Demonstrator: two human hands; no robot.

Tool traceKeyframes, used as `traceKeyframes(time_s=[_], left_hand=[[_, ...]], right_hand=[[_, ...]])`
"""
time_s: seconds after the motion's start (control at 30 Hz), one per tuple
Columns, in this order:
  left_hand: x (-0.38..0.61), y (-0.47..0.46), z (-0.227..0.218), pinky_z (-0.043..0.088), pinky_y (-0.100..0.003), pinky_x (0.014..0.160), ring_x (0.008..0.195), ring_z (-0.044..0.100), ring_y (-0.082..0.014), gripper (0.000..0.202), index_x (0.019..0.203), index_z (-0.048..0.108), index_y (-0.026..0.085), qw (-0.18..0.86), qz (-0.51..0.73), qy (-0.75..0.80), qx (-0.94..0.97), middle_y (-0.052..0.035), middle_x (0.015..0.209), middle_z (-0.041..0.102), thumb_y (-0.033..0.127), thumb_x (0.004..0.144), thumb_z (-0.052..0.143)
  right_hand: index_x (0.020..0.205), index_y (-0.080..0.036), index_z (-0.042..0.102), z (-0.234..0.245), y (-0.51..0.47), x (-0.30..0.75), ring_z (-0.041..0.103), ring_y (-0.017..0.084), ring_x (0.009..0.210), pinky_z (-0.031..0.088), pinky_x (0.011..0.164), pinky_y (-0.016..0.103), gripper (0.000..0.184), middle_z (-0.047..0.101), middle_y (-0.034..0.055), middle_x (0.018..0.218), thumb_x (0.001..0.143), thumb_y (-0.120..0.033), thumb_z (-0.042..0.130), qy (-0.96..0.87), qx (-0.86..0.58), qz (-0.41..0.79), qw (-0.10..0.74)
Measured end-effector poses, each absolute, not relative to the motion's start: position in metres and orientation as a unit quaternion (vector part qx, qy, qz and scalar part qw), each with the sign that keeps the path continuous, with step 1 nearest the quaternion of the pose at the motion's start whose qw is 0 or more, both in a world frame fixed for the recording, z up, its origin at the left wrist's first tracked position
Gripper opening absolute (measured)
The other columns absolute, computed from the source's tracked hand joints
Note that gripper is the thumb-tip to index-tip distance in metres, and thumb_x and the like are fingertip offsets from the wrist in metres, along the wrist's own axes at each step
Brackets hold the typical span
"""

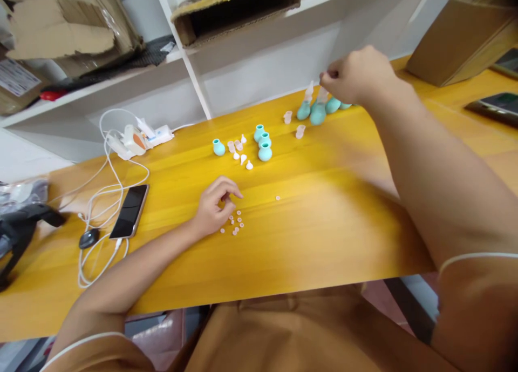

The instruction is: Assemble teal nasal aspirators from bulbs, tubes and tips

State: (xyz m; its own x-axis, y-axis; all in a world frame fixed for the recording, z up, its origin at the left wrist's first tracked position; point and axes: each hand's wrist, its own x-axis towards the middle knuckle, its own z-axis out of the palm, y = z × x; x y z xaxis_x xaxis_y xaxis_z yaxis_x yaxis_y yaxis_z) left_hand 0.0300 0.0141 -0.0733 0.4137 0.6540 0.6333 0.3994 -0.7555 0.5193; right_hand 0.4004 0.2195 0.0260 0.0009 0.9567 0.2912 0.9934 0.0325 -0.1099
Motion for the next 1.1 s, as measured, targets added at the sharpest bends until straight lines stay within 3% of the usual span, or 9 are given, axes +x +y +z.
traceKeyframes(time_s=[0.13,0.27,0.43,0.7,0.9,0.97,1.1], left_hand=[[0.031,0.014,-0.073,0.049,-0.025,0.069,0.082,0.063,-0.0129,0.035,0.097,0.070,0.021,0.138,0.435,0.314,0.832,-0.0016,0.096,0.067,-0.006,0.080,0.055],[0.032,0.014,-0.072,0.052,-0.025,0.071,0.082,0.065,-0.0125,0.031,0.098,0.072,0.021,0.134,0.424,0.315,0.838,-0.0020,0.098,0.069,-0.005,0.083,0.060],[0.031,0.014,-0.071,0.058,-0.029,0.077,0.089,0.071,-0.0154,0.027,0.099,0.073,0.020,0.126,0.417,0.316,0.843,-0.0042,0.099,0.073,-0.002,0.089,0.062],[0.032,0.013,-0.072,0.060,-0.030,0.085,0.092,0.074,-0.0154,0.023,0.098,0.073,0.020,0.122,0.413,0.311,0.847,-0.0042,0.100,0.076,-0.001,0.094,0.063],[0.031,0.014,-0.072,0.060,-0.031,0.086,0.093,0.074,-0.0156,0.022,0.097,0.072,0.020,0.126,0.403,0.318,0.849,-0.0038,0.099,0.076,0.000,0.094,0.063],[0.031,0.014,-0.073,0.060,-0.031,0.086,0.093,0.074,-0.0157,0.022,0.098,0.072,0.020,0.127,0.401,0.319,0.849,-0.0038,0.099,0.076,0.000,0.094,0.063],[0.031,0.016,-0.072,0.058,-0.033,0.086,0.093,0.072,-0.0167,0.022,0.098,0.071,0.021,0.130,0.377,0.318,0.860,-0.0042,0.098,0.076,0.002,0.098,0.059]], right_hand=[[0.101,-0.004,0.078,0.022,0.220,0.401,0.053,0.008,0.078,0.025,0.071,0.034,0.054,0.079,0.0215,0.119,0.109,-0.048,0.048,-0.715,-0.686,-0.027,0.134],[0.077,-0.013,0.066,0.017,0.223,0.402,0.032,0.008,0.065,0.023,0.067,0.033,0.043,0.079,0.0174,0.113,0.105,-0.044,0.059,-0.715,-0.681,-0.014,0.158],[0.069,-0.016,0.059,0.013,0.223,0.402,0.016,0.009,0.065,0.021,0.068,0.035,0.047,0.078,0.0134,0.105,0.103,-0.048,0.060,-0.713,-0.675,0.000,0.190],[0.073,-0.016,0.061,0.007,0.228,0.405,0.019,0.011,0.066,0.022,0.068,0.034,0.046,0.080,0.0182,0.112,0.105,-0.048,0.057,-0.711,-0.678,-0.020,0.184],[0.066,-0.017,0.057,0.013,0.221,0.396,0.034,0.007,0.067,0.021,0.069,0.035,0.057,0.078,0.0135,0.099,0.106,-0.057,0.055,-0.703,-0.685,-0.007,0.189],[0.063,-0.020,0.049,0.019,0.217,0.393,0.029,0.008,0.065,0.019,0.070,0.035,0.057,0.072,0.0076,0.088,0.108,-0.054,0.054,-0.687,-0.697,-0.010,0.207],[0.066,-0.023,0.036,0.039,0.205,0.387,0.011,0.013,0.067,0.016,0.070,0.034,0.046,0.053,-0.0007,0.073,0.107,-0.030,0.055,-0.676,-0.690,-0.039,0.255]])
